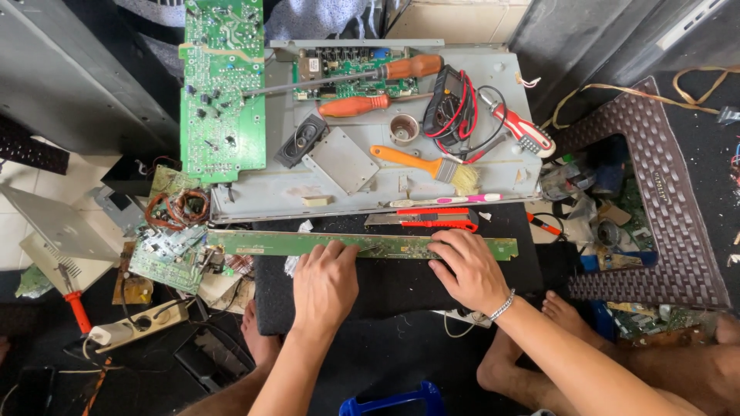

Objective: Repairing electronic components by soldering and using a screwdriver on circuit boards in a cluttered workspace.

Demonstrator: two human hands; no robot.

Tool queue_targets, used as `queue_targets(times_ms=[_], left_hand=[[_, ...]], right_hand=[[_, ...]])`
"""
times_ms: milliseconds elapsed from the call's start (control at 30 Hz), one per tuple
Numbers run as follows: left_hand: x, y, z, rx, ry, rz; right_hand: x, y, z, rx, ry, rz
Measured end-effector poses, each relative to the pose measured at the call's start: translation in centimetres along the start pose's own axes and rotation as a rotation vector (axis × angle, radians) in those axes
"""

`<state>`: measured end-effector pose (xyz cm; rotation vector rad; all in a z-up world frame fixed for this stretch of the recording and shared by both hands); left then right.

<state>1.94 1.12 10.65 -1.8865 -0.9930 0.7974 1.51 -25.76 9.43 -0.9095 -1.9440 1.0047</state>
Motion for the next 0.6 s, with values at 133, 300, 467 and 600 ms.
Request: queue_targets(times_ms=[133, 300, 467, 600], left_hand=[[-0.07, -0.04, 0.00, 0.010, -0.004, -0.002], [-0.16, 0.31, 0.10, -0.015, 0.040, -0.044], [-0.15, 0.70, 0.28, -0.047, 0.086, -0.082], [-0.42, 0.75, 0.48, -0.061, 0.084, -0.101]], right_hand=[[-0.17, 0.25, 0.06, -0.009, -0.002, 0.002], [-0.12, 0.18, 0.05, -0.008, -0.006, 0.004], [0.10, -0.11, -0.08, -0.007, -0.009, 0.001], [0.09, -0.09, -0.06, -0.008, -0.010, 0.005]])
Point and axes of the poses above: each hand's wrist, its own z-axis away from the middle knuckle, its own y-axis out of the palm, x = y × z, the point moved 1 cm from there along -z, towards the middle knuckle, and after that the axes turned 9 degrees about y, right-handed, at the moved point
